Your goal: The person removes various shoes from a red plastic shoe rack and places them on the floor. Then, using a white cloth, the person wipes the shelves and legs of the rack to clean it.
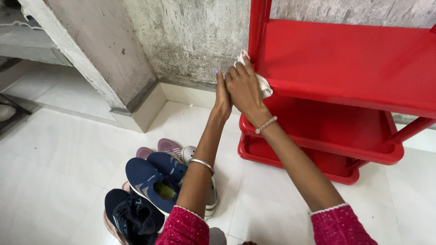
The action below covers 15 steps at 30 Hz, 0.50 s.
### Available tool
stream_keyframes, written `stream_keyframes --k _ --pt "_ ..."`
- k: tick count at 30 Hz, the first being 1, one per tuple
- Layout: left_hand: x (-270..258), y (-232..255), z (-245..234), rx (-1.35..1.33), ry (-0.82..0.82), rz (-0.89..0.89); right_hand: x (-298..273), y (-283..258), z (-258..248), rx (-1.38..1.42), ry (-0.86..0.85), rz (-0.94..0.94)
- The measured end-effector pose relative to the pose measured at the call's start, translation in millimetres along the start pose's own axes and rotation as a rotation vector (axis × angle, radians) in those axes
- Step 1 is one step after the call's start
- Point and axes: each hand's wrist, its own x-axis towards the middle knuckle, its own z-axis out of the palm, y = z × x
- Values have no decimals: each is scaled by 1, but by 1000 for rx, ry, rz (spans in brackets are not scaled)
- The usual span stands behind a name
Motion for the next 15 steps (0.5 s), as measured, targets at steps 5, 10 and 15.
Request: stream_keyframes --k 5,10,15 --pt "5 -1 -7 -75 2 -1 6 -2 -3 8 80 71" --pt "5 2 -5 -125 3 -25 -5 4 -11 -87 90 0" --pt "-3 17 10 57 -18 53 -45 32 -18 -9 262 -142"
